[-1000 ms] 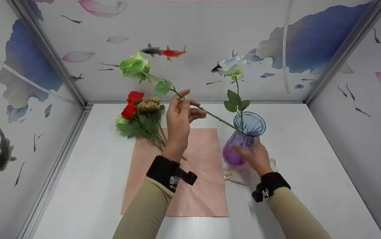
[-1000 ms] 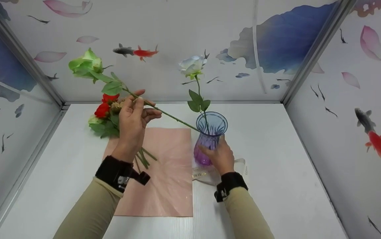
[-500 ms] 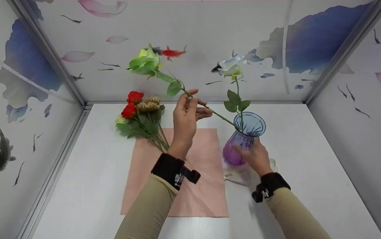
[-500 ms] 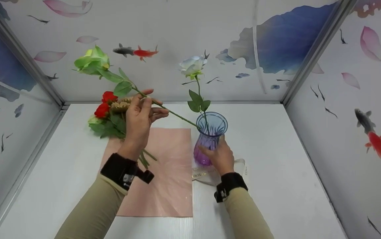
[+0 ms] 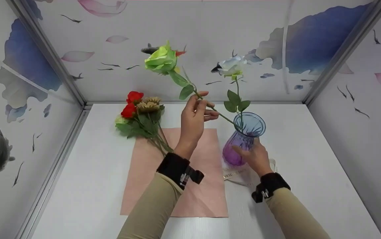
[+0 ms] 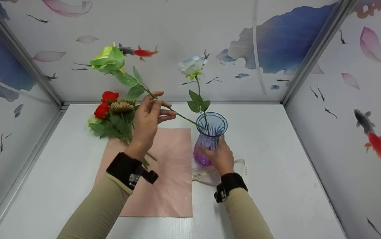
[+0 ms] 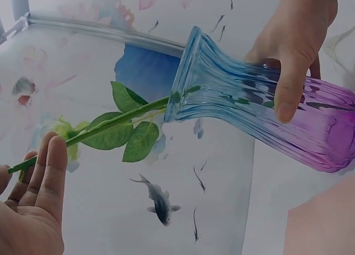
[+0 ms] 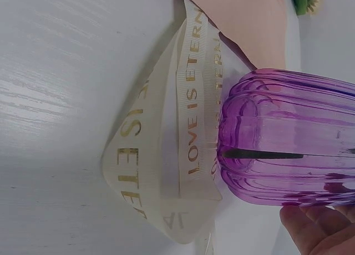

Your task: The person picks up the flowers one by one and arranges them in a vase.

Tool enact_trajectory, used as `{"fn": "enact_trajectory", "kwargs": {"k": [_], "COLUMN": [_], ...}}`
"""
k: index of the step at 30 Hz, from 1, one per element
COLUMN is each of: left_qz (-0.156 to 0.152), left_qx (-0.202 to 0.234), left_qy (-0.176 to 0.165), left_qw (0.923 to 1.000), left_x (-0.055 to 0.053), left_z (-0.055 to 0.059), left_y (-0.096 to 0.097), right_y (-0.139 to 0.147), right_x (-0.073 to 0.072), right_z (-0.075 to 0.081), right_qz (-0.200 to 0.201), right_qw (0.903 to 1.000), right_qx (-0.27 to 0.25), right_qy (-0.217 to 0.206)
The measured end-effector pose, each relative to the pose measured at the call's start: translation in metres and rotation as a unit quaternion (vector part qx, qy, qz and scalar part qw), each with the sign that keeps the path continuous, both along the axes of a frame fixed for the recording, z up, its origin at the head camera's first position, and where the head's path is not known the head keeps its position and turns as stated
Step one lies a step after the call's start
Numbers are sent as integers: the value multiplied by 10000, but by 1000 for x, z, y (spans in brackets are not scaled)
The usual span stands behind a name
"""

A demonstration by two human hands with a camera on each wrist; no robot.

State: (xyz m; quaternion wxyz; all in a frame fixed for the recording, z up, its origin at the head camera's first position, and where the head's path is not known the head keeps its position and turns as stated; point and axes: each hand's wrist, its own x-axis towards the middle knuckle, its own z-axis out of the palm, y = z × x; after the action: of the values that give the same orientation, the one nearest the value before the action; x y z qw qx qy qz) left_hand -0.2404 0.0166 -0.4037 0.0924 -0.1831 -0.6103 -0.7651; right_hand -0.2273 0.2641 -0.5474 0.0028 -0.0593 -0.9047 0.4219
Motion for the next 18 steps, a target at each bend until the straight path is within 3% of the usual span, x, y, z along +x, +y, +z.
{"fn": "enact_trajectory", "kwargs": {"k": [18], "left_qz": [-153], "left_qx": [-586], "left_qy": [-382], "left_qw": [9974], "left_x": [-3], "left_z": [-10], "left_y": [14], "right_y": [1], "right_x": [-1], "right_z": [0], "right_qz": [-39], "right_qw": [9999], "right_qx": [-5], "right_qy": [-120]}}
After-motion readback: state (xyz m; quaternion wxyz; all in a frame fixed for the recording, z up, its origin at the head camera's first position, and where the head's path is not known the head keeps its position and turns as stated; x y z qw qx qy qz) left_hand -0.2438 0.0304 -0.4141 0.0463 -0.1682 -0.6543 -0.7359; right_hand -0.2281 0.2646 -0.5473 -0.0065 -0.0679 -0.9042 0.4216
